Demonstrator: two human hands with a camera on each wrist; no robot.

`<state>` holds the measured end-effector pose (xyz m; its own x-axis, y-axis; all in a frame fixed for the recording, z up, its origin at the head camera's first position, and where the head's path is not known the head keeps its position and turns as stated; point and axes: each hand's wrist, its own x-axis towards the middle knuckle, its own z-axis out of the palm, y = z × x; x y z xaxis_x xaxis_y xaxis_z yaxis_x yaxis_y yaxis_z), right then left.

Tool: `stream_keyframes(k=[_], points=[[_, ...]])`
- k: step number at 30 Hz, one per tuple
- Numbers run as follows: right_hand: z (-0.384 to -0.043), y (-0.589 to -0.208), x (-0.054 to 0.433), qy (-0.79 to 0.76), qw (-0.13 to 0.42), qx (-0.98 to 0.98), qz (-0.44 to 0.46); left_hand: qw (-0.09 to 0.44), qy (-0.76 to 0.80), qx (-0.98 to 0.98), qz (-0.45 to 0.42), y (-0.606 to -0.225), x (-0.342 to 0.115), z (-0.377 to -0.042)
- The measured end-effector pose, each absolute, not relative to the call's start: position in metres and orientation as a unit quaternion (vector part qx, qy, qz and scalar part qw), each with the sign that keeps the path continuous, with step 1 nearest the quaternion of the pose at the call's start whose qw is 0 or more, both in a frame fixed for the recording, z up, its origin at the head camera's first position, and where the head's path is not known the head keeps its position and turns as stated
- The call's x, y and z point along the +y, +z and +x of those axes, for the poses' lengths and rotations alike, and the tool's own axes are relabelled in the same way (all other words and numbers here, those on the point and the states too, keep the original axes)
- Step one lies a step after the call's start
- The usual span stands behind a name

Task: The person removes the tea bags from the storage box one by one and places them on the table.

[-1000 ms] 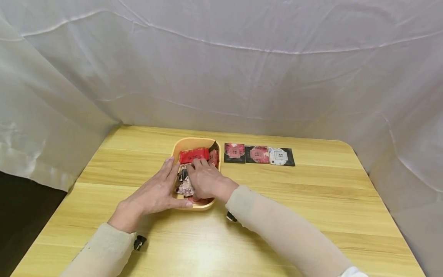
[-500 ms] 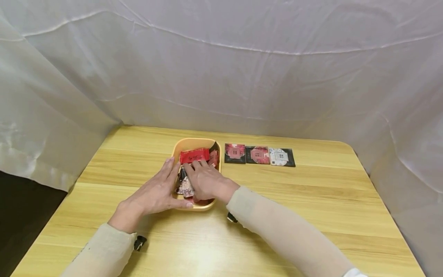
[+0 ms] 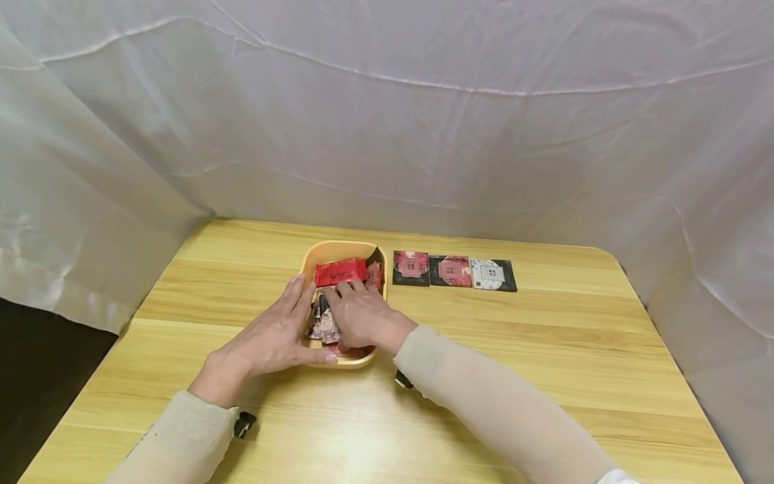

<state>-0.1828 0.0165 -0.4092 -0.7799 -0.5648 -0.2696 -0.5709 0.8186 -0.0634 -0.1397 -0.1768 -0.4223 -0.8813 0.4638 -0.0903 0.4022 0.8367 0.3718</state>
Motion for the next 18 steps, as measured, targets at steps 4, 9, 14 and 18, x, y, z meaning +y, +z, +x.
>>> stream_keyframes(k=[4, 9, 14, 18], points=[[-0.1837, -0.4087, 0.0169, 0.015, 0.141, 0.945, -0.296, 0.088, 0.172, 0.955, 0.226, -0.4224, -0.1761, -0.1395], [-0.1823, -0.4102, 0.0180, -0.008, 0.132, 0.943, -0.304, 0.090, 0.176, 0.954, 0.224, -0.4222, -0.1763, -0.1391], [-0.1800, -0.4098, 0.0163, -0.021, 0.137, 0.945, -0.296, 0.089, 0.180, 0.954, 0.224, -0.4221, -0.1764, -0.1392], [-0.1791, -0.4089, 0.0167, -0.020, 0.132, 0.945, -0.300, 0.090, 0.181, 0.953, 0.224, -0.4227, -0.1766, -0.1389]])
